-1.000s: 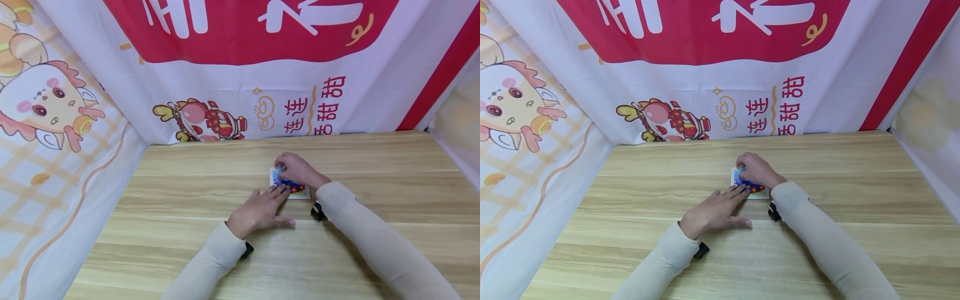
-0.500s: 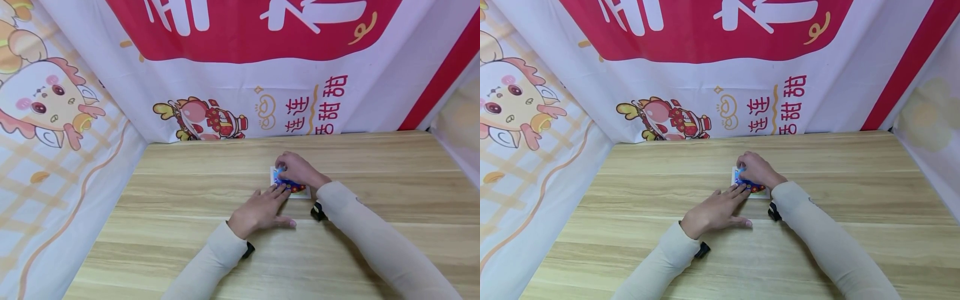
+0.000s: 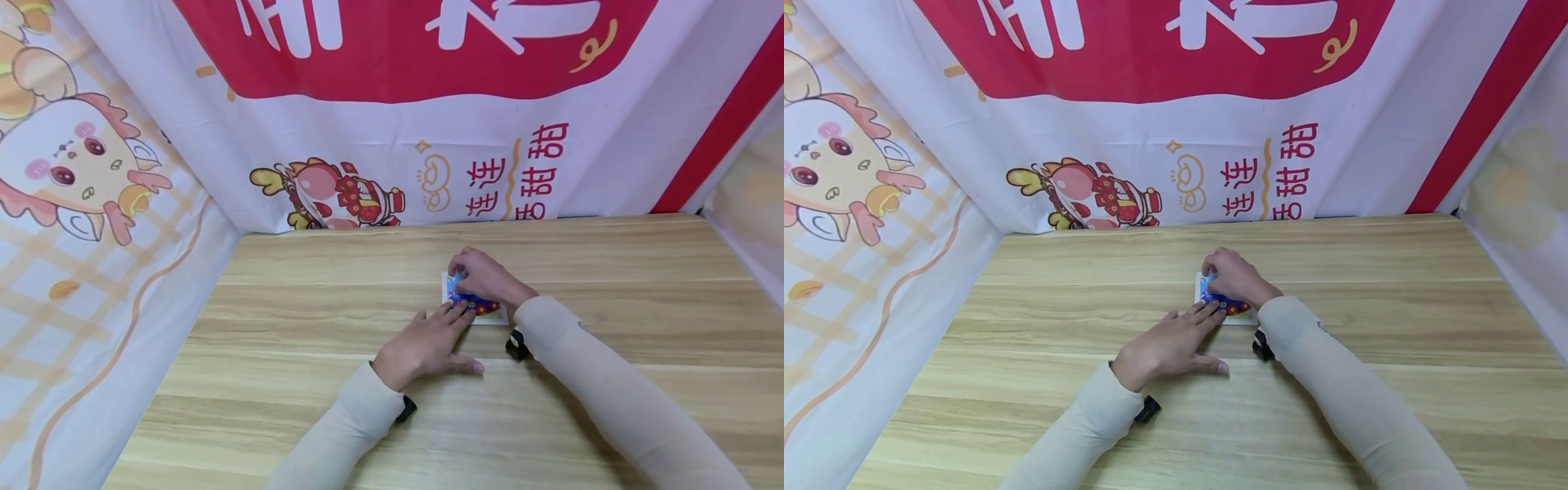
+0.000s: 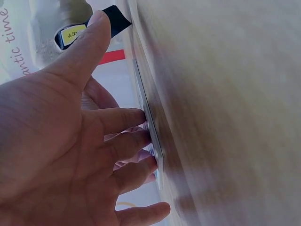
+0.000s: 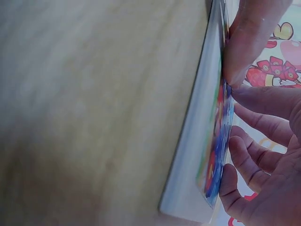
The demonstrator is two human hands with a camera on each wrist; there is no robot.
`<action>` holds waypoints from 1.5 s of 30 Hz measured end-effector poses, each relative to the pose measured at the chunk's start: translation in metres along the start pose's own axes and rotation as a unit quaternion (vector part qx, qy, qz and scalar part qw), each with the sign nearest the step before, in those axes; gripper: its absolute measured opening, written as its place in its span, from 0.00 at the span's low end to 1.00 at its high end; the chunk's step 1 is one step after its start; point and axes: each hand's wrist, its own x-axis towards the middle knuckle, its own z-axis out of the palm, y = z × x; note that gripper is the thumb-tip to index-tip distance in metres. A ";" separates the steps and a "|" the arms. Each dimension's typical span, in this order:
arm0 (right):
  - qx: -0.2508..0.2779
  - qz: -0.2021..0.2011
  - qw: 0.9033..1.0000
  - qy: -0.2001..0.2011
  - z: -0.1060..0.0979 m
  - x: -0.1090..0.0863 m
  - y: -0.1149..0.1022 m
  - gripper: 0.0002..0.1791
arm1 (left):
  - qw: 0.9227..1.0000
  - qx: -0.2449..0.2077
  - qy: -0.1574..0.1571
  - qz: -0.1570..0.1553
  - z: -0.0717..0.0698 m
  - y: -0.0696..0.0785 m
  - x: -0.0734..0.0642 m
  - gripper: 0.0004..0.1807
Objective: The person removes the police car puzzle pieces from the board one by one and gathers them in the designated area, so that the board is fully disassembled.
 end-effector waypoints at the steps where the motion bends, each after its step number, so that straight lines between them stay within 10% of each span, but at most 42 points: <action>1: 0.003 0.000 1.000 0.000 0.000 0.000 0.000 0.12 | 1.000 0.000 -0.001 0.000 0.000 0.000 0.000 0.54; 45: 0.035 0.026 0.999 -0.004 0.003 0.002 -0.003 0.15 | 1.000 -0.014 -0.006 0.000 0.000 0.000 -0.002 0.56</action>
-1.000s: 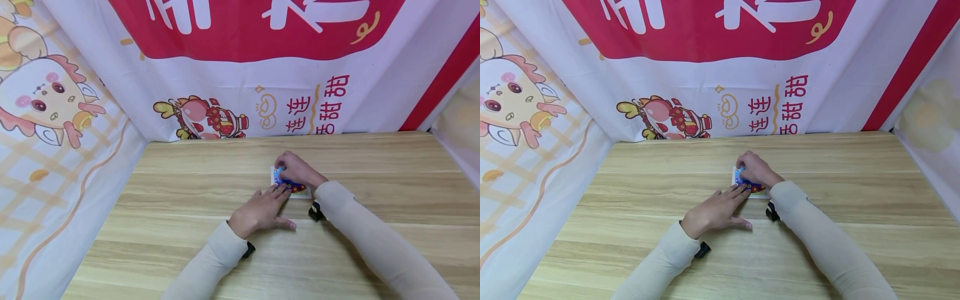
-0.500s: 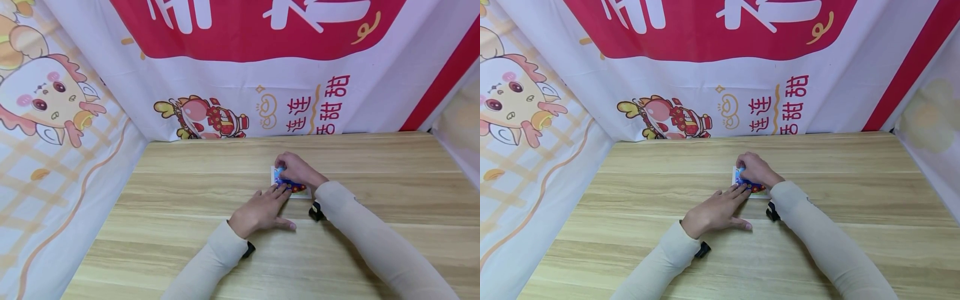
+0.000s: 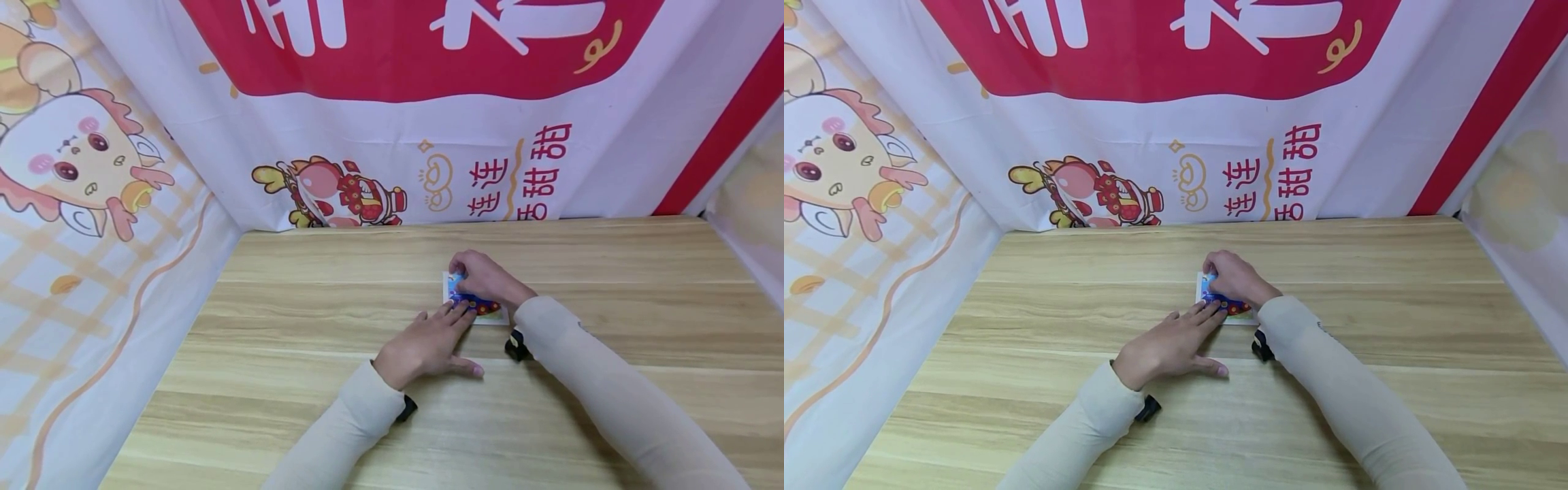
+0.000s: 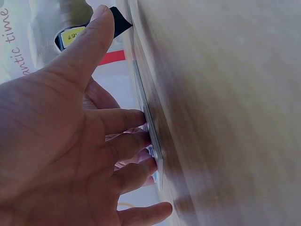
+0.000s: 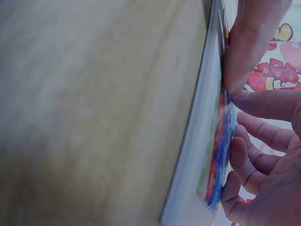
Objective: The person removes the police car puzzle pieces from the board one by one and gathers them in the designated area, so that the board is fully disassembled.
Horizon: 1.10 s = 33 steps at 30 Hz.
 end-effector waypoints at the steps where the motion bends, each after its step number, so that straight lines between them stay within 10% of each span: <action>1: 0.001 0.000 1.000 -0.001 0.000 0.000 0.000 0.15 | 1.000 0.000 0.000 0.000 0.000 0.000 0.000 0.56; 33: 0.008 -0.016 1.000 -0.013 -0.003 0.000 0.002 0.14 | 1.000 0.010 -0.001 0.002 -0.002 0.001 -0.002 0.57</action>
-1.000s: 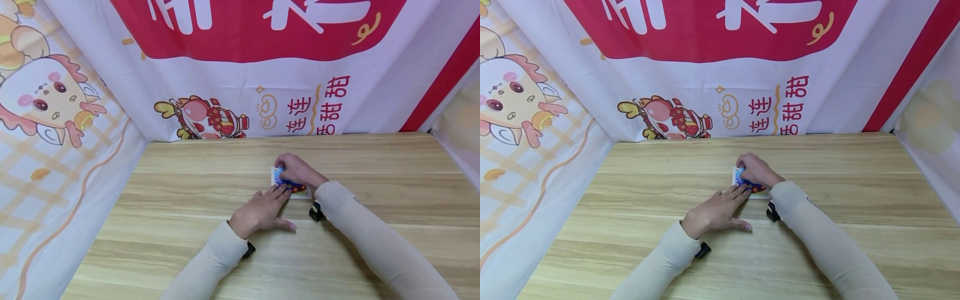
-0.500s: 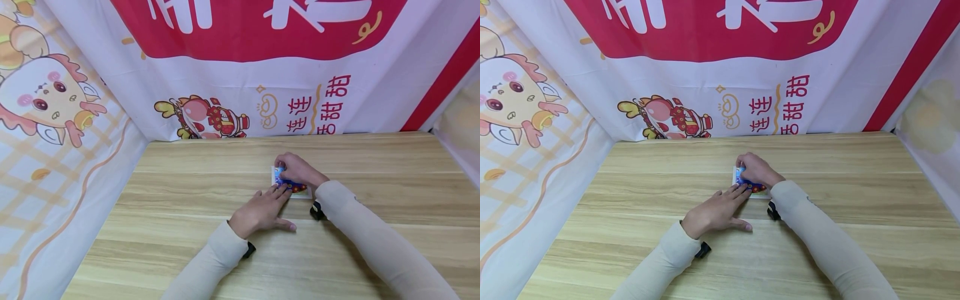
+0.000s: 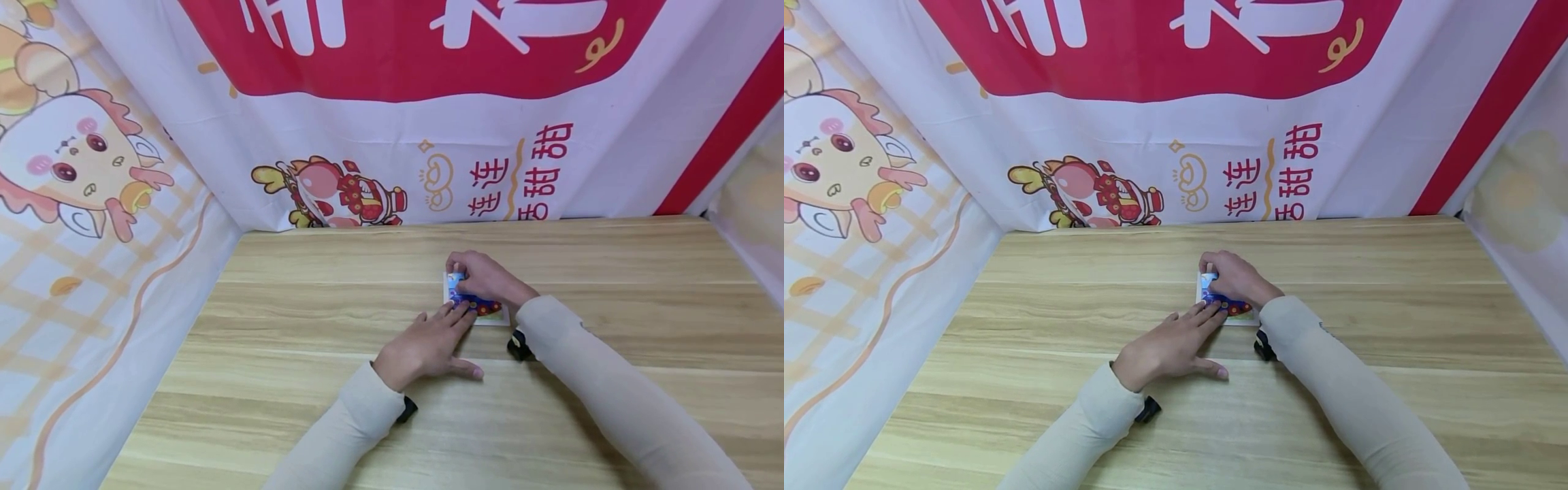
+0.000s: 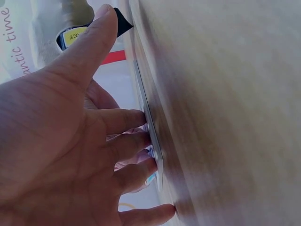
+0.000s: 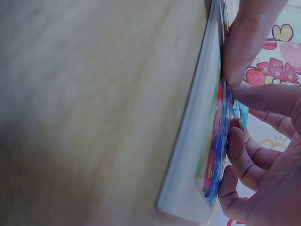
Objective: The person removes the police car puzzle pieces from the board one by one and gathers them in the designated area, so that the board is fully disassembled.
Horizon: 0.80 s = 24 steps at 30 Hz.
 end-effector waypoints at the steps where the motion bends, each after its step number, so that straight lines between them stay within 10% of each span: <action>1: 0.002 0.003 1.000 -0.001 0.000 0.000 0.000 0.14 | 1.000 0.000 0.000 0.000 0.000 0.000 0.000 0.57; 24: 0.053 -0.022 0.998 0.034 -0.004 -0.006 0.007 0.11 | 1.000 -0.014 -0.008 -0.010 0.003 0.000 0.001 0.58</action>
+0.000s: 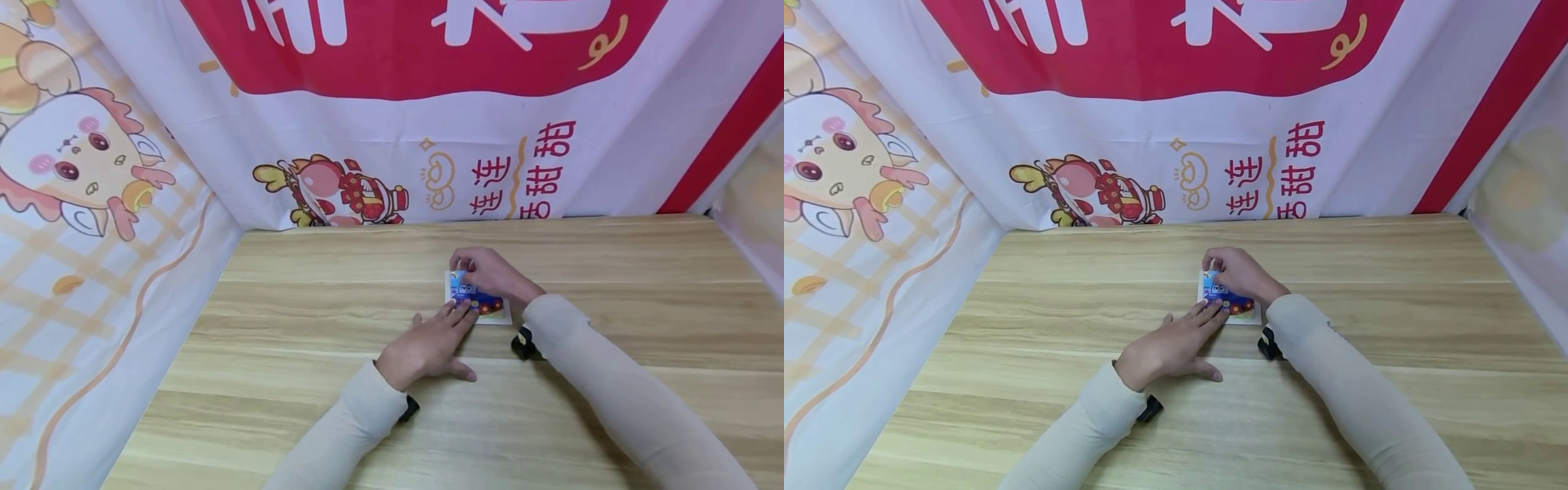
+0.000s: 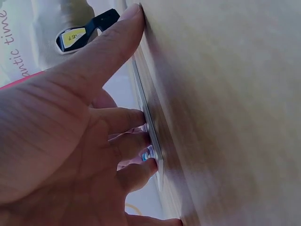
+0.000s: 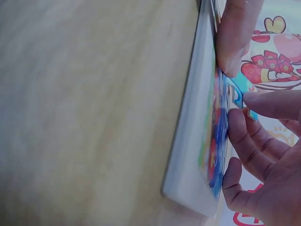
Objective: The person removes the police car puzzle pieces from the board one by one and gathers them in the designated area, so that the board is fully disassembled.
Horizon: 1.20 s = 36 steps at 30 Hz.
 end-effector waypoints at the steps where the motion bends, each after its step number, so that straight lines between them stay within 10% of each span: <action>1: 0.002 -0.002 1.000 0.002 -0.001 0.000 0.001 0.11 | 1.000 0.000 -0.001 -0.001 0.000 0.000 0.000 0.58; 19: 0.021 -0.008 1.000 0.016 -0.008 -0.003 0.006 0.11 | 1.000 0.003 -0.008 -0.003 0.000 0.000 0.001 0.58; 36: 0.025 0.063 0.996 0.052 -0.062 -0.018 0.039 0.16 | 1.000 -0.003 -0.013 -0.006 -0.002 0.000 0.000 0.58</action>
